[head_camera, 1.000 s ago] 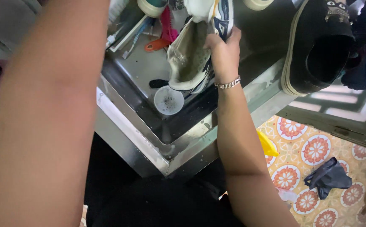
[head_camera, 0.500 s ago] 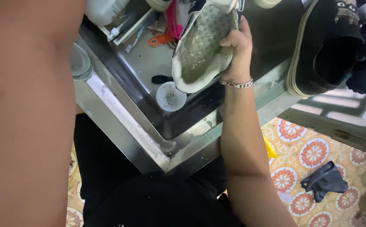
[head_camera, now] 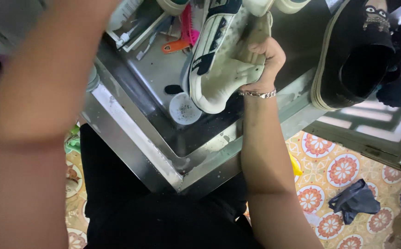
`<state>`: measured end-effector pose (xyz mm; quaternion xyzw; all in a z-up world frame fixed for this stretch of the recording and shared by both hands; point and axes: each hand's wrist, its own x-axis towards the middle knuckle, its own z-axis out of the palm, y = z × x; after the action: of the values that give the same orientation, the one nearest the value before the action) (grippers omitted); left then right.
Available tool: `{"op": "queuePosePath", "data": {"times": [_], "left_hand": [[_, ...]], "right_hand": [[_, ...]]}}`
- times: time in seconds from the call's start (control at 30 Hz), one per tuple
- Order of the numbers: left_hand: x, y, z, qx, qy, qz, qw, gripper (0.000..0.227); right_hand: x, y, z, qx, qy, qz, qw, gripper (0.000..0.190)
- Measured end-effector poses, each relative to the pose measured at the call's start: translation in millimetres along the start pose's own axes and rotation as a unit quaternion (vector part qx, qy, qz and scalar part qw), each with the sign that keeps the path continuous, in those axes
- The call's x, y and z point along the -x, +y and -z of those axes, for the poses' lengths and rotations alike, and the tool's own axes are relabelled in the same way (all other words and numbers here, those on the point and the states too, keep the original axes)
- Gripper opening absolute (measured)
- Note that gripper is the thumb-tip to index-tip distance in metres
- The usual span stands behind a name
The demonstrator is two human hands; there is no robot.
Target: The person scrubs a white and blue sneaker with a pink sponge and rinses it under a faucet. They then scrub the shoe with a brush, rinse it again, and place it in a green bucket. Finally, they pick up a second sneaker and begin scrubbing it with a brush.
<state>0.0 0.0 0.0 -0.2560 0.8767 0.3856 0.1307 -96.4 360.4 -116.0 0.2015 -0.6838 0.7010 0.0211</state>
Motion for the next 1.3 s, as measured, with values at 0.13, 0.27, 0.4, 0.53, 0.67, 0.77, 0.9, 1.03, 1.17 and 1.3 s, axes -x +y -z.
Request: {"op": "queuePosePath", "data": {"times": [0.13,0.27,0.4,0.53,0.67,0.77,0.9,1.03,1.17,1.3], "left_hand": [[57.6,39.8,-20.4,0.001,-0.028,0.012,1.0,0.051],[94.5,27.8,-89.2,0.486,-0.211,0.021,0.848,0.068],[99.6,6.2,-125.4,0.673,-0.254,-0.034,0.694,0.079],[118.2,11.7,-116.0,0.499,-0.121,-0.157,0.844,0.082],[112.9,10.9,-116.8,0.299,0.099,-0.278,0.907,0.092],[106.4,13.0,-116.3,0.155,0.203,-0.322,0.912,0.1],[102.9,20.0,-112.6,0.015,0.289,-0.381,0.878,0.103],[107.3,26.6,-109.9,0.031,0.305,-0.375,0.875,0.097],[94.8,14.0,-119.6,0.081,0.281,-0.403,0.867,0.092],[82.9,0.1,-137.3,0.073,0.228,-0.422,0.874,0.087]], "right_hand": [[-4.4,-19.0,-19.5,-0.176,-0.01,-0.057,0.983,0.014],[-4.2,-38.2,-36.0,-0.343,0.002,-0.157,0.926,0.012],[0.6,-2.3,-27.5,-0.088,-0.07,-0.023,0.993,0.006],[-6.0,-72.3,-53.8,-0.33,-0.035,-0.339,0.88,0.009],[-2.4,-70.8,-48.2,-0.213,-0.122,-0.364,0.899,0.023],[-0.7,-64.6,-45.9,-0.119,-0.097,-0.358,0.921,0.026],[-4.5,-93.4,-53.1,0.014,-0.065,-0.403,0.913,0.037],[-2.8,-90.0,-45.7,-0.13,-0.187,-0.467,0.855,0.056],[-0.4,-105.0,-51.9,-0.415,-0.291,-0.458,0.73,0.071],[3.0,-108.0,-63.9,-0.496,-0.268,-0.306,0.767,0.068]]}}
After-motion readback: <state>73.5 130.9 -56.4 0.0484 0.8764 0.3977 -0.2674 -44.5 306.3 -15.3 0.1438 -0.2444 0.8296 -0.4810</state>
